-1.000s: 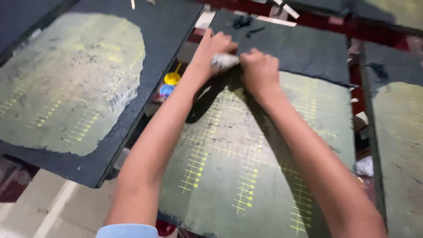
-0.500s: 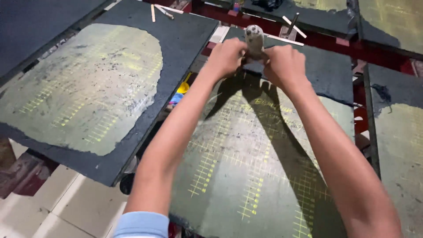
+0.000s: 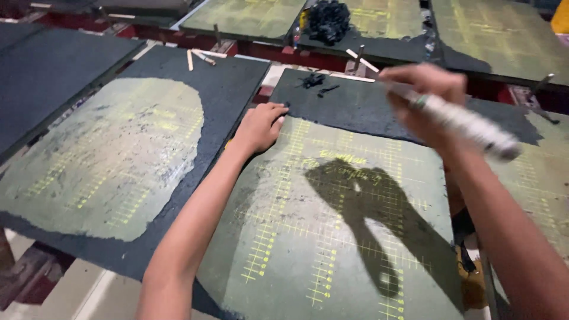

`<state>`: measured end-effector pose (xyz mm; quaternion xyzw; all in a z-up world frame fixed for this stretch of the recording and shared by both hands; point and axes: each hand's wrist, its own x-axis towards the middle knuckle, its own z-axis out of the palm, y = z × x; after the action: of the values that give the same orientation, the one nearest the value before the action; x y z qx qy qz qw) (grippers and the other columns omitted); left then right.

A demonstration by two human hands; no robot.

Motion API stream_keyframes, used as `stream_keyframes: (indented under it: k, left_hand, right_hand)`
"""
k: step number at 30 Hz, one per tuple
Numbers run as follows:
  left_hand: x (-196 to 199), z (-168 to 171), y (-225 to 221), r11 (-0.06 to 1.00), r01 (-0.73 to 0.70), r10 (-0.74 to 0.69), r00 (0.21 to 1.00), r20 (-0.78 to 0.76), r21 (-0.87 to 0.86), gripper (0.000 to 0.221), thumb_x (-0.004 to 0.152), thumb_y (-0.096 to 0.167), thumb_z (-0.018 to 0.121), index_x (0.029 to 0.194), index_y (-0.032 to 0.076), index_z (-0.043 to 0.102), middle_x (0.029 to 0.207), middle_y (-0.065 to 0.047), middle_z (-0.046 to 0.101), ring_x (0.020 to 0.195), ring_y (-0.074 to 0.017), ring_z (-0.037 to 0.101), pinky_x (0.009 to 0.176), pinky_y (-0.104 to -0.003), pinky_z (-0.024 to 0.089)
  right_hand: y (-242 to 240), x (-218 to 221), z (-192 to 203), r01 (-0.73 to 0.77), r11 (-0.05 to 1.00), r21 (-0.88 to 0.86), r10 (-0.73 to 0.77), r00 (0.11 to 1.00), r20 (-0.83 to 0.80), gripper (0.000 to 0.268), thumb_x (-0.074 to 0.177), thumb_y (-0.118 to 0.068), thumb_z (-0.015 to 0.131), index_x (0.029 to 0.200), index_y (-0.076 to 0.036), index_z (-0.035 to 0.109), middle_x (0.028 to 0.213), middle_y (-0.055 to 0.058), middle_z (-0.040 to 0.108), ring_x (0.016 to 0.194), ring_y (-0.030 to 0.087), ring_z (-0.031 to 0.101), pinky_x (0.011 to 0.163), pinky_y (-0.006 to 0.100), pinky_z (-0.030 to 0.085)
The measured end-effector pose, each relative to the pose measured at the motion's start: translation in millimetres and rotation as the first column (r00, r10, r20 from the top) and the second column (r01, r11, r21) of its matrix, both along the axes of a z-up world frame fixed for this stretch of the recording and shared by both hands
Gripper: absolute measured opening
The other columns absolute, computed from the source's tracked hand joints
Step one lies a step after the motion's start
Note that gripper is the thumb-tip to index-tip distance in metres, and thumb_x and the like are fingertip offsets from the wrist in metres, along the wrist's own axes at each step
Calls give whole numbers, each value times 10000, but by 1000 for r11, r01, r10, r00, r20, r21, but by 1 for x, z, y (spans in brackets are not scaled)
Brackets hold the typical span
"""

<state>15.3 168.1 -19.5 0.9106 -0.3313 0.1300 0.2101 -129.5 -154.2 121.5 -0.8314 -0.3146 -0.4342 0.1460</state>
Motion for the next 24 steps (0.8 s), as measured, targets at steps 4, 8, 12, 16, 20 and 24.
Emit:
stream_keyframes:
  k: [4,8,12,16,20,24]
  left_hand:
    - [15,-20,-3,984,-98,74,984,164,146,344,981,242,537,1285,199,692,1247,-37,658,1173,-276,625,957,-433,506]
    - [15,-27,1,996,-87,86,976,200,-4,423,909,118,520,1297,201,666,1125,-57,606,1055,-335,634,882,-460,523]
    - [7,-21,4,961,-217,252,945,208,-173,475,891,162,583,1365,145,623,1143,-113,548,1013,-435,619,862,-530,507]
    - [24,-40,15,941,-330,337,937,94,-77,301,935,340,599,1195,242,714,1125,-57,594,1037,-387,637,905,-505,480]
    - [16,-31,12,947,-289,298,953,52,-137,248,941,295,629,1147,261,763,1102,-86,637,1025,-418,668,908,-517,513]
    - [15,-30,12,935,-290,293,956,-16,-205,213,945,267,665,1123,279,780,1108,-89,629,1077,-398,655,962,-475,509]
  right_hand:
    - [-7,-14,-64,28,994,-107,-37,996,-86,259,952,-183,717,1203,-149,769,926,136,765,779,338,713,698,439,564]
    - [22,-41,-119,94,939,-331,-61,992,109,247,982,-241,649,1218,-219,716,919,88,727,712,275,710,630,387,585]
    - [31,-52,-128,117,908,-402,-122,992,14,304,1012,-275,523,1287,-247,650,1051,-4,687,746,189,689,648,311,549]
    - [26,-40,-140,115,953,-280,-107,993,43,208,1031,-292,565,1188,-240,691,1000,-20,677,758,166,661,650,280,540]
    - [24,-39,-147,75,974,-212,-67,997,45,130,1017,-287,606,1083,-244,709,954,-17,687,753,181,646,663,302,544]
    - [21,-46,-138,5,986,-165,-24,993,-114,180,980,-275,615,1131,-238,706,975,3,681,803,221,634,690,351,536]
